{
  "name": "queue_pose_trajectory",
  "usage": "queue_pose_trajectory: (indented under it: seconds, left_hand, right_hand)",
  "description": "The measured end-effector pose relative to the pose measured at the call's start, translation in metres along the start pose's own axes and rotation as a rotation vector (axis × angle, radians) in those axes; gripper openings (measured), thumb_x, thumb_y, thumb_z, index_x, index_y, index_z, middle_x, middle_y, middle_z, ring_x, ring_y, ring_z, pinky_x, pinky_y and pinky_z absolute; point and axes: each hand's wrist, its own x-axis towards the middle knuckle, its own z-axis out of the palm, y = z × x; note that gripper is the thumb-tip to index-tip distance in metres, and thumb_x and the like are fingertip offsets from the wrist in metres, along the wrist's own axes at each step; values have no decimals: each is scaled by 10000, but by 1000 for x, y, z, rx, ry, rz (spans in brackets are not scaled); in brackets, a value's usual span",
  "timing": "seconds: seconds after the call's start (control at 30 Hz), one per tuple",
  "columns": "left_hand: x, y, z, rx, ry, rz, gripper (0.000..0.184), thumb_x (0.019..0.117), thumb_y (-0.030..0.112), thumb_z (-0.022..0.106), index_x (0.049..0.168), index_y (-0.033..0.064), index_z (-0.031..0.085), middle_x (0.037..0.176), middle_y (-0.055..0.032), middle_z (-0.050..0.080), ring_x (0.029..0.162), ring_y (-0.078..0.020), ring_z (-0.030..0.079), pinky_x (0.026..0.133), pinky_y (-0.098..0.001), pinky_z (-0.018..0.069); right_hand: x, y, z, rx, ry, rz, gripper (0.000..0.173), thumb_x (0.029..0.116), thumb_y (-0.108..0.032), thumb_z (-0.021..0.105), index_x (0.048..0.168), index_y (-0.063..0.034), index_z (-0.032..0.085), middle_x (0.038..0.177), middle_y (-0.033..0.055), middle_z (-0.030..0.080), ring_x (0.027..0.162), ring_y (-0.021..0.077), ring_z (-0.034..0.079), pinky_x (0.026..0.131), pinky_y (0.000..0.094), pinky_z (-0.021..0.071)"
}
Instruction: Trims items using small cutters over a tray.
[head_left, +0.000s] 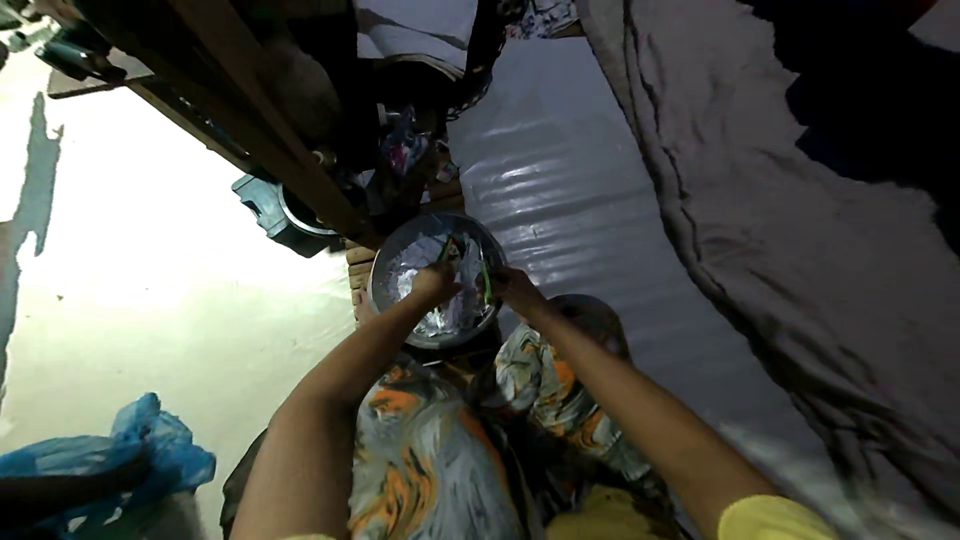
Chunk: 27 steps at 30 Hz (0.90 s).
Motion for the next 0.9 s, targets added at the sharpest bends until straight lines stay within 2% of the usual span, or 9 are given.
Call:
queue_pose_trajectory:
  seconds: [0.1, 0.23, 0.4, 0.5, 0.6, 0.63, 0.73, 0.8, 0.9]
  left_hand:
    - [3, -4, -3, -32, 8, 22, 353, 998, 236, 645, 1209, -47, 665, 1275, -277, 628, 1240, -463, 573, 1025, -653, 434]
    - [-6, -29, -16, -208, 107, 107, 293, 1036, 161, 593, 1186, -73, 688, 1217, -281, 661, 1182, -428, 620, 1053, -596, 440]
    - [-51, -60, -30, -508, 214, 71, 258, 1037, 148, 595, 1181, -52, 672, 1032, -184, 688, 869, -227, 642, 852, -422, 536]
    - [-60, -69, -25, -753, 283, 24, 192, 995, 102, 645, 1114, -43, 687, 925, -74, 683, 762, -79, 598, 752, -278, 529]
    - [-67, -78, -14, -835, 292, -1, 181, 987, 104, 653, 1094, -40, 676, 926, -53, 680, 759, -71, 611, 732, -257, 529]
    - [-69, -81, -11, -809, 300, -20, 189, 986, 125, 662, 1091, -31, 688, 924, -50, 692, 762, -69, 625, 738, -258, 538]
    - [-70, -81, -14, -590, 349, -59, 232, 995, 211, 661, 1056, -5, 716, 911, -51, 711, 803, -87, 650, 811, -310, 544]
    - [-78, -73, -22, -473, 397, -69, 269, 998, 221, 657, 1040, -39, 711, 924, -102, 712, 830, -138, 660, 850, -370, 542]
    - [-92, -63, -31, -559, 443, -90, 232, 988, 154, 669, 1037, -73, 677, 856, -77, 671, 714, -70, 595, 720, -268, 520]
  right_hand:
    - [-4, -8, 1, -96, -95, 41, 273, 1049, -101, 557, 1250, 78, 600, 1028, 149, 681, 841, 127, 637, 818, 293, 529]
    - [-2, -8, -2, -159, -62, 51, 290, 1058, -125, 551, 1277, 58, 602, 1096, 172, 674, 895, 169, 650, 847, 330, 536]
    - [7, -3, 2, -449, 11, -16, 442, 991, -316, 664, 1315, -18, 628, 1122, 208, 704, 1062, 359, 661, 981, 586, 470]
    - [5, -3, 11, -542, 62, -173, 492, 959, -375, 679, 1326, -47, 648, 1094, 179, 724, 1052, 354, 670, 999, 606, 443]
    - [5, -7, 19, -626, 74, -270, 489, 955, -377, 661, 1315, -46, 665, 1168, 182, 713, 1175, 385, 620, 1126, 633, 307]
    - [7, -9, 21, -637, 62, -278, 486, 952, -378, 655, 1315, -55, 668, 1188, 183, 706, 1201, 389, 605, 1136, 629, 296]
    - [19, -12, 27, -575, -81, -259, 503, 976, -363, 641, 1362, -41, 620, 1204, 220, 681, 1151, 373, 634, 1044, 561, 450]
    - [25, -13, 32, -457, -173, -242, 496, 999, -325, 636, 1386, -19, 588, 1204, 222, 671, 1092, 336, 649, 1000, 508, 482]
    - [26, -18, 40, -154, -237, -246, 420, 1029, -194, 604, 1370, 47, 558, 1155, 202, 675, 973, 213, 653, 915, 370, 519]
